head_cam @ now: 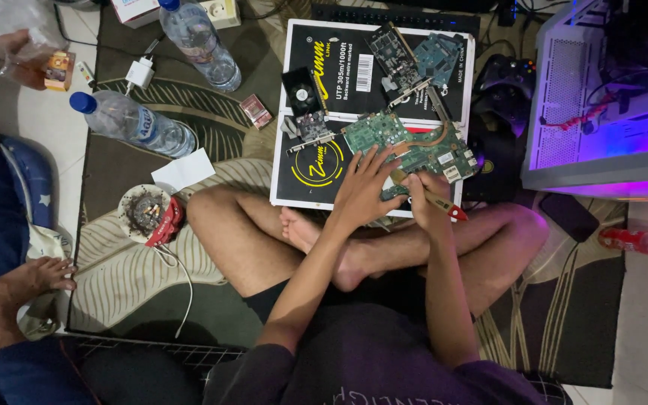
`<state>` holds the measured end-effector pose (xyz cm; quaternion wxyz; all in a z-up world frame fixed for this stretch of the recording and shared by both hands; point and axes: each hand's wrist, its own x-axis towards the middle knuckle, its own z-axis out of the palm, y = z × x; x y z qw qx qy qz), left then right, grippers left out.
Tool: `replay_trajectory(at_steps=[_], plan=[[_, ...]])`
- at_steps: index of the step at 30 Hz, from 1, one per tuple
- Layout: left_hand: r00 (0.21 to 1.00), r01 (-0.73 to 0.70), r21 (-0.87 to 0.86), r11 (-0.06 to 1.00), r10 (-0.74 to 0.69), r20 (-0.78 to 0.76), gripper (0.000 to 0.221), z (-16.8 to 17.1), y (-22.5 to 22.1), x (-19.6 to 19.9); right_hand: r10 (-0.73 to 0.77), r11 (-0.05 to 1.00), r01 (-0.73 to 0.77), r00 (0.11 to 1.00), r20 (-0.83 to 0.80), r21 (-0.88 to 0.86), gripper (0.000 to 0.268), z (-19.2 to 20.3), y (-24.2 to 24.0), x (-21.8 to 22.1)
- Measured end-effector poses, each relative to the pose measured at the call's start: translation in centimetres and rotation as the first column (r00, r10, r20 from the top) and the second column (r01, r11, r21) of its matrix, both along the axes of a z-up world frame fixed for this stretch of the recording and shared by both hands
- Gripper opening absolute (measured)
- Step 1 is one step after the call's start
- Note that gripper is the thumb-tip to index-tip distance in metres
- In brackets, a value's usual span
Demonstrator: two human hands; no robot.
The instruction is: A person is sitting on the floor and repairing a laptop motherboard using a small screwdriver.
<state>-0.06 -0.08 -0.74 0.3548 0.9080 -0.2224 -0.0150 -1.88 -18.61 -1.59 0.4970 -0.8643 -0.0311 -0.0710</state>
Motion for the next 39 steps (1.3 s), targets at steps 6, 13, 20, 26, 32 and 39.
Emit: replay_trajectory(at_steps=[6,13,20,26,32,39], plan=[[1.000,0.001,-0.011,1.000,-0.001,-0.008,0.070,0.4,0.1,0.1,0.039,0.996,-0.041,0.999,0.035,0.083,0.031,1.3,0.4,0.2],[1.000,0.003,0.007,1.000,-0.003,-0.014,0.071,0.5,0.1,0.2,0.044,0.997,-0.047,0.998,0.042,0.059,0.031,1.2,0.5,0.2],[1.000,0.002,0.011,1.000,-0.002,-0.022,0.073,-0.2,0.0,0.2,0.036,0.998,-0.038,0.999,0.041,0.042,0.029,1.5,0.7,0.2],[1.000,-0.011,0.035,0.999,0.011,0.010,0.072,-0.2,-0.1,0.3,0.039,0.998,-0.042,0.996,0.079,0.046,0.032,2.5,0.8,0.3],[1.000,-0.007,0.006,1.000,0.007,-0.021,0.070,0.0,0.0,0.4,0.037,0.999,-0.037,0.996,0.081,-0.004,0.028,1.4,0.4,0.4],[1.000,-0.025,0.022,0.999,0.025,-0.006,0.071,-0.2,-0.2,0.6,-0.165,0.962,0.020,0.838,-0.520,-0.273,0.043,3.4,1.2,-0.1]])
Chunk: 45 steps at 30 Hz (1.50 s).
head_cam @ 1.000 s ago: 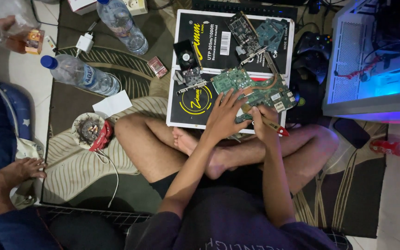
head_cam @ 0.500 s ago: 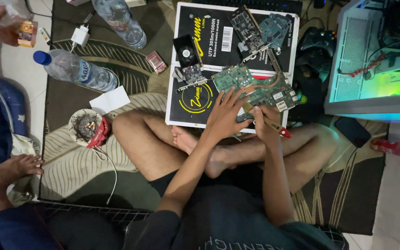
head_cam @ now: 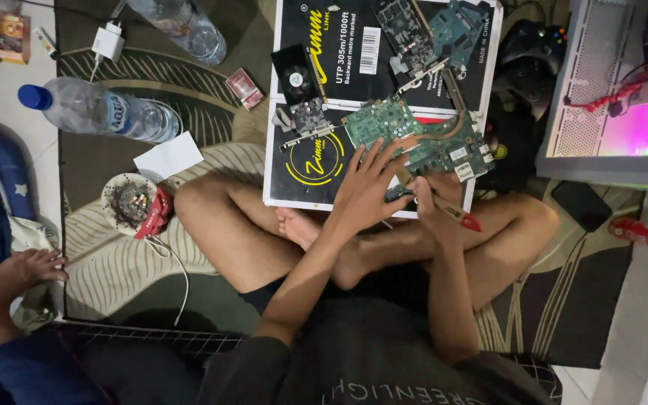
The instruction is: A person is sitting on the floor and repairing a laptop motherboard using a small screwdriver.
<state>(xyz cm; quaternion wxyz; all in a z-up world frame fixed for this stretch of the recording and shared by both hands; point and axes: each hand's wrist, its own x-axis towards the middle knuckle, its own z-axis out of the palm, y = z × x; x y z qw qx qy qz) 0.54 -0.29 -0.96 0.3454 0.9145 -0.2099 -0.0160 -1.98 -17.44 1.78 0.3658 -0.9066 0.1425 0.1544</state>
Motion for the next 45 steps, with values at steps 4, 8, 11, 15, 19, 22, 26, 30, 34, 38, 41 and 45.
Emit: replay_trajectory(at_steps=[4,8,11,15,19,22,26,30,34,38,41,45], plan=[[0.999,-0.015,0.003,1.000,0.014,0.047,0.070,0.2,-0.1,0.0,0.054,0.983,-0.134,0.869,0.493,0.128,0.021,-2.1,-0.9,0.4],[0.998,-0.010,0.000,1.000,0.009,0.067,0.072,-0.3,-0.1,0.0,0.053,0.970,-0.166,0.859,0.510,0.180,0.016,-3.6,-1.4,0.2],[0.999,-0.004,-0.024,1.000,0.005,0.046,0.073,-0.4,-0.1,0.1,0.058,0.995,-0.093,0.833,0.550,0.036,0.026,-5.8,-1.6,-0.2],[0.999,-0.006,0.013,1.000,0.006,0.054,0.075,-0.4,-0.1,0.1,0.060,0.996,-0.088,0.856,0.513,0.032,0.027,-5.6,-0.9,-0.9],[1.000,-0.002,0.000,1.000,0.002,0.027,0.075,-0.4,0.0,0.1,0.089,0.991,-0.128,0.837,0.540,0.035,0.024,-4.3,-1.0,0.3],[1.000,0.005,0.016,1.000,-0.005,0.019,0.078,-0.4,-0.1,0.0,0.079,0.969,-0.194,0.830,0.552,0.152,0.026,-3.7,-1.4,0.3],[1.000,0.010,0.020,1.000,-0.010,0.004,0.080,-0.1,0.1,0.1,0.045,0.963,-0.185,0.825,0.563,0.195,0.030,-5.7,-2.1,-0.1],[1.000,0.006,0.033,0.999,-0.006,0.007,0.084,-0.2,0.0,-0.1,0.092,0.954,-0.246,0.786,0.612,0.172,0.016,-2.9,-1.2,0.7],[1.000,0.008,0.043,0.999,-0.008,-0.005,0.086,-0.1,0.1,0.0,0.215,0.949,-0.312,0.758,0.616,0.052,0.016,-4.4,-2.2,0.3],[1.000,0.013,0.022,1.000,-0.013,-0.013,0.083,0.3,0.1,-0.2,0.061,0.927,-0.282,0.764,0.642,0.249,0.017,-0.9,-0.2,1.1],[0.999,0.017,-0.003,1.000,-0.017,-0.029,0.083,0.2,0.1,-0.1,0.080,0.915,-0.305,0.779,0.622,0.264,0.024,-1.9,-0.7,1.0],[0.999,0.021,-0.010,1.000,-0.022,-0.027,0.086,-0.2,0.1,-0.2,0.065,0.934,-0.250,0.821,0.568,0.254,0.032,-2.5,-1.1,0.6]])
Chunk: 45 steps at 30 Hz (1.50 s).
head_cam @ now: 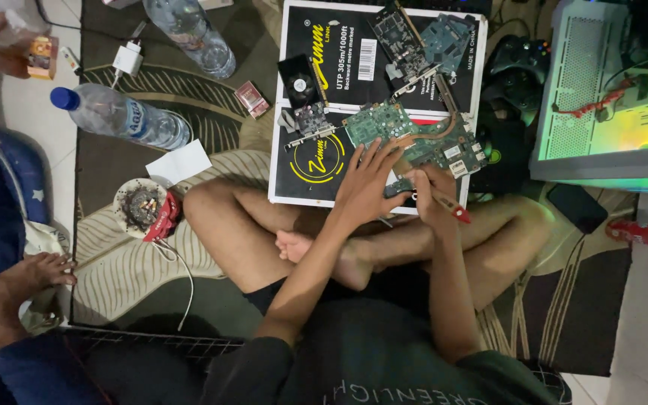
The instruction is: A person is sitting on the floor and repairing a laptop motherboard using a small screwdriver.
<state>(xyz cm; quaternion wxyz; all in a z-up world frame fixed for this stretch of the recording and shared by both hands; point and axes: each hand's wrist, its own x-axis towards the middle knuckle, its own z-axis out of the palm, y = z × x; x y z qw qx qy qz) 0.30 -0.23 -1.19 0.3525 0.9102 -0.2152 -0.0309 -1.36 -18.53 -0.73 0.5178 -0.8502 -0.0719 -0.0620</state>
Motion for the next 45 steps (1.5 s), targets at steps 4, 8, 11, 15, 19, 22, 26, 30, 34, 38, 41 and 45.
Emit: replay_trajectory(at_steps=[4,8,11,15,19,22,26,30,34,38,41,45], plan=[[1.000,-0.007,0.017,1.000,0.006,0.015,0.086,0.1,-0.1,-0.1,-0.015,0.999,0.014,1.000,0.012,0.036,0.016,1.2,0.9,0.0],[1.000,-0.006,-0.020,1.000,0.006,-0.013,0.083,0.6,0.0,-0.2,-0.171,0.979,0.149,0.971,-0.166,-0.138,0.026,-0.4,0.5,-1.0],[1.000,0.009,-0.007,1.000,-0.009,-0.023,0.083,0.6,0.1,-0.1,-0.112,0.992,0.104,0.987,-0.116,-0.068,0.024,0.5,0.4,-0.8],[1.000,0.006,0.018,1.000,-0.005,-0.012,0.083,0.6,0.1,-0.2,-0.062,0.997,0.059,0.995,-0.076,-0.046,0.021,-1.1,-0.2,-0.3],[1.000,-0.001,0.026,1.000,0.001,0.009,0.081,0.8,0.1,-0.3,-0.070,0.996,0.064,0.991,-0.113,-0.056,0.023,-1.3,-0.5,-0.4],[1.000,-0.002,0.030,1.000,0.002,-0.003,0.081,1.1,0.1,-0.3,-0.049,0.998,0.047,0.997,-0.060,-0.031,0.021,0.2,0.2,-0.4],[1.000,0.004,0.033,0.999,-0.003,-0.021,0.081,1.6,0.2,-0.3,-0.022,0.996,0.020,0.999,-0.033,-0.085,0.022,-1.6,-0.7,-0.5],[1.000,0.004,0.031,1.000,-0.003,-0.025,0.079,1.7,0.2,-0.3,-0.022,0.998,0.020,0.999,-0.048,-0.053,0.022,-1.6,-0.7,-0.6],[1.000,-0.003,0.023,1.000,0.003,-0.020,0.078,1.5,0.1,-0.3,-0.024,0.999,0.023,0.999,-0.035,-0.034,0.022,0.1,0.0,-0.5],[1.000,-0.003,0.012,1.000,0.003,-0.017,0.078,1.6,0.2,-0.3,-0.048,0.998,0.045,0.997,-0.059,-0.051,0.021,-1.7,-0.5,-0.6],[1.000,-0.003,0.013,1.000,0.003,-0.016,0.077,1.5,0.1,-0.3,-0.050,0.998,0.048,0.996,-0.071,-0.032,0.024,-1.7,-0.5,-0.5],[1.000,-0.008,0.008,1.000,0.008,-0.024,0.077,1.3,0.1,-0.2,-0.036,0.995,0.033,0.999,-0.029,-0.098,0.021,-1.7,-0.8,-0.5]])
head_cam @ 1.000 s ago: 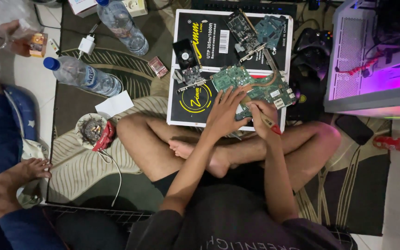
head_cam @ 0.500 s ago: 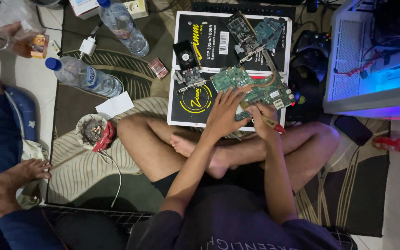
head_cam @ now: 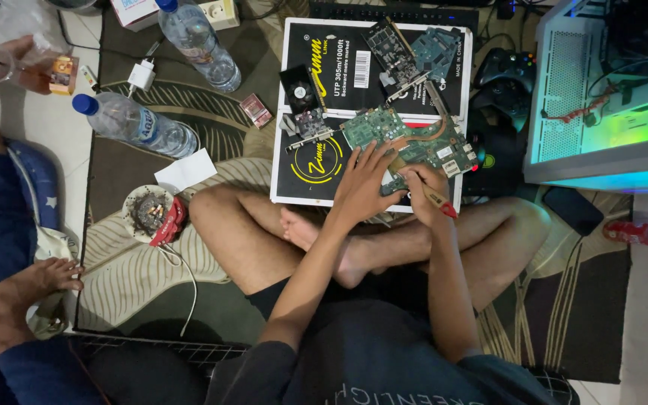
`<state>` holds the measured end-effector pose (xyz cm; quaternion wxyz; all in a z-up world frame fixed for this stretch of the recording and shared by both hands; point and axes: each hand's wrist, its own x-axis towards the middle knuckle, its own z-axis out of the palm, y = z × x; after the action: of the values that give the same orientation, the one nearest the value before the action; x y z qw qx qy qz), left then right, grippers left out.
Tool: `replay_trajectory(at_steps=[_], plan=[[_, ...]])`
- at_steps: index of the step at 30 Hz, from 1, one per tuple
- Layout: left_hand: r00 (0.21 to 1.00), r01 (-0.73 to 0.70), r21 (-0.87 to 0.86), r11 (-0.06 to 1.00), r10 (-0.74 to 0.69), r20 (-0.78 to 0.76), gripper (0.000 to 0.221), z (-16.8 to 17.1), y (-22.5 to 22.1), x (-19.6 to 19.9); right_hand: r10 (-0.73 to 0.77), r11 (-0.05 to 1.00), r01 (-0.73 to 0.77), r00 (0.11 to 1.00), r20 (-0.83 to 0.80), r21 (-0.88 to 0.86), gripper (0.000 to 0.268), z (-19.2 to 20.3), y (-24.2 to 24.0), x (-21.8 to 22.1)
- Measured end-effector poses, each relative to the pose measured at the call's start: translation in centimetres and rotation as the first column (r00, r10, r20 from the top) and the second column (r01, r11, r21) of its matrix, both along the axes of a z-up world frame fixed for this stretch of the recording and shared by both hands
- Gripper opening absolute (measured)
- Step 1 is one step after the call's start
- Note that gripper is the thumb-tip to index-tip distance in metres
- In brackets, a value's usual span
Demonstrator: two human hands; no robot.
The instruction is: A person is sitting on the floor and repairing a laptop motherboard using a small screwdriver.
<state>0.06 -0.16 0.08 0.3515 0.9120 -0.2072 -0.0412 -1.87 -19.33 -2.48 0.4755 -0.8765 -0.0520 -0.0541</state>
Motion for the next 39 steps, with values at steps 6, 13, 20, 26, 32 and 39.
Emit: replay_trajectory(at_steps=[6,13,20,26,32,39], plan=[[1.000,0.018,-0.009,1.000,-0.018,-0.019,0.077,-0.1,0.1,0.0,0.003,1.000,-0.004,1.000,0.018,0.026,0.020,0.9,0.3,0.0],[1.000,0.015,-0.007,1.000,-0.016,-0.011,0.078,0.4,0.2,-0.1,0.029,0.997,-0.033,0.998,0.063,0.076,0.022,1.0,0.4,0.2],[1.000,0.020,-0.018,1.000,-0.020,-0.013,0.076,0.4,0.2,0.0,-0.021,1.000,0.021,1.000,-0.008,0.001,0.020,0.0,0.3,0.1],[1.000,0.005,-0.009,1.000,-0.005,0.007,0.076,0.3,0.1,0.0,-0.015,1.000,0.014,1.000,0.015,0.019,0.019,0.6,0.5,0.2],[0.999,-0.007,-0.035,0.999,0.008,0.036,0.076,-0.1,0.0,-0.1,-0.006,1.000,0.005,0.999,0.045,0.029,0.022,1.0,0.7,0.1],[0.999,-0.008,-0.017,1.000,0.009,0.053,0.075,-0.6,-0.1,-0.2,0.030,0.997,-0.034,0.998,0.051,0.076,0.021,1.7,0.8,0.0]])
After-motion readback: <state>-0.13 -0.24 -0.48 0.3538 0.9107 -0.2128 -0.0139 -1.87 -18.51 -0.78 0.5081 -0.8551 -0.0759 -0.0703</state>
